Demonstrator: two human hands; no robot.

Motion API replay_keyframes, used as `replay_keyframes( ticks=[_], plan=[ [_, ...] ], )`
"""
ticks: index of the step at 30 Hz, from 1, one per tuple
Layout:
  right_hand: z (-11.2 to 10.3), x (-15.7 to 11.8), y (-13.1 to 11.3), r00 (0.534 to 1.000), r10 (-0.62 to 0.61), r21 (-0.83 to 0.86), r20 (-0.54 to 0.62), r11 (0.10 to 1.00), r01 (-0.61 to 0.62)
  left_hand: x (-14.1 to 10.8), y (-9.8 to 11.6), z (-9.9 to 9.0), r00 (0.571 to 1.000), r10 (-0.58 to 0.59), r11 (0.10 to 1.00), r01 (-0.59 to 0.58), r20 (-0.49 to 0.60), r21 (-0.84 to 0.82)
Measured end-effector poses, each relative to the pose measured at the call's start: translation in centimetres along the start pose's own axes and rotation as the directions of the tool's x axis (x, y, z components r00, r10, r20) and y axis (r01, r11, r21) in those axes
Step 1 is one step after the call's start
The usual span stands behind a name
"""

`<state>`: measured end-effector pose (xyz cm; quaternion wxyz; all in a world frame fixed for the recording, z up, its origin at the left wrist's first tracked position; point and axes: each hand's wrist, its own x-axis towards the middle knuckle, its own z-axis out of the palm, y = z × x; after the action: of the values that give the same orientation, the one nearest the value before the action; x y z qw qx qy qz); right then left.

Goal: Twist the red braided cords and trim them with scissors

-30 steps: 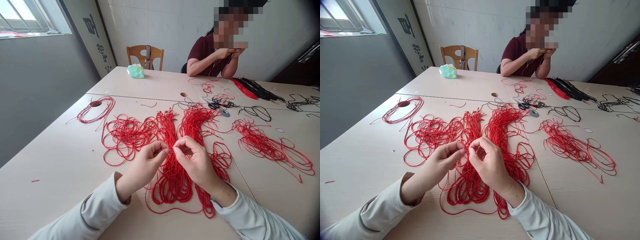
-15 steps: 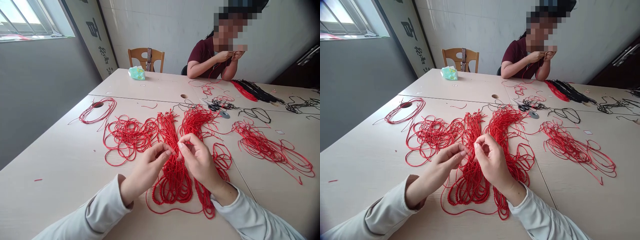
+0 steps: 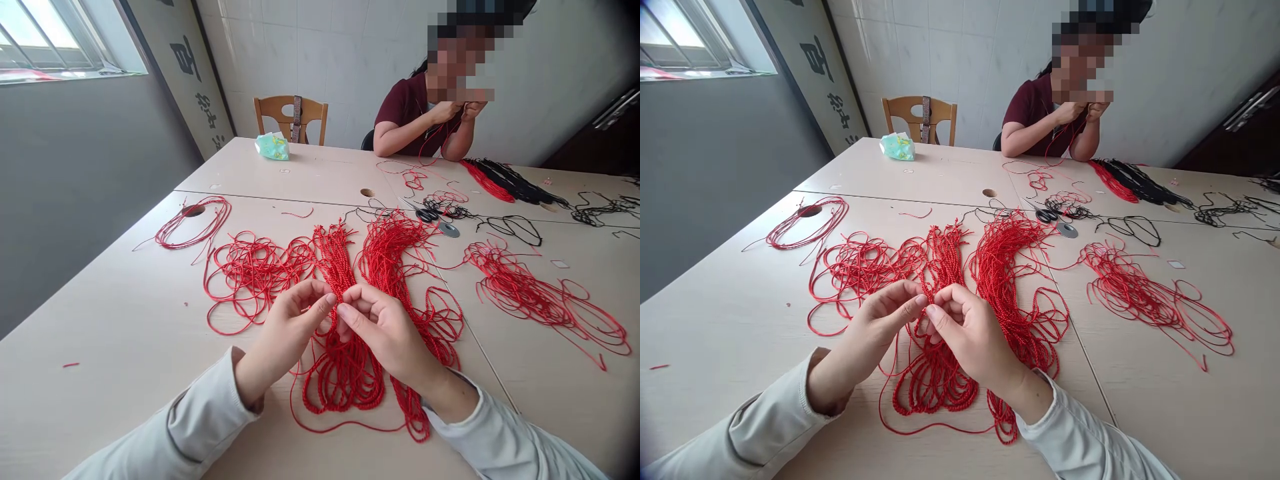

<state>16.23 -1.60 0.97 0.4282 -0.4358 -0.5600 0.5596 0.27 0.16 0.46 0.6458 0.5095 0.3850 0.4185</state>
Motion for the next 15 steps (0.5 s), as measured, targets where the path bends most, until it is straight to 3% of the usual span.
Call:
replay_keyframes(
  ticks=[5,7,9,12,13,15],
  plan=[
    [0.0,0.0,0.2,1.000,-0.008,-0.056,0.017,0.998,0.009,-0.2,-0.1,-0.1,1.000,-0.016,1.000,0.016,-0.010,-0.008],
    [0.1,-0.1,0.3,0.997,-0.064,-0.180,0.033,0.981,0.069,-0.3,-0.3,0.0,0.999,-0.009,1.000,0.008,-0.048,-0.019],
    [0.3,-0.4,0.5,0.980,-0.198,-0.419,0.028,0.887,0.191,-0.5,-0.5,0.3,0.995,0.006,1.000,-0.008,-0.102,-0.012],
    [0.6,-0.8,0.6,0.925,-0.376,-0.678,0.058,0.665,0.312,-0.7,-0.7,0.8,0.983,0.072,0.997,-0.067,-0.167,0.039],
    [0.6,-0.9,0.6,0.922,-0.383,-0.680,0.059,0.661,0.318,-0.7,-0.6,0.8,0.980,0.098,0.994,-0.089,-0.173,0.061],
    [0.6,-1.0,0.6,0.946,-0.323,-0.581,0.033,0.764,0.281,-0.6,-0.4,0.9,0.981,0.112,0.992,-0.102,-0.157,0.073]
  ],
)
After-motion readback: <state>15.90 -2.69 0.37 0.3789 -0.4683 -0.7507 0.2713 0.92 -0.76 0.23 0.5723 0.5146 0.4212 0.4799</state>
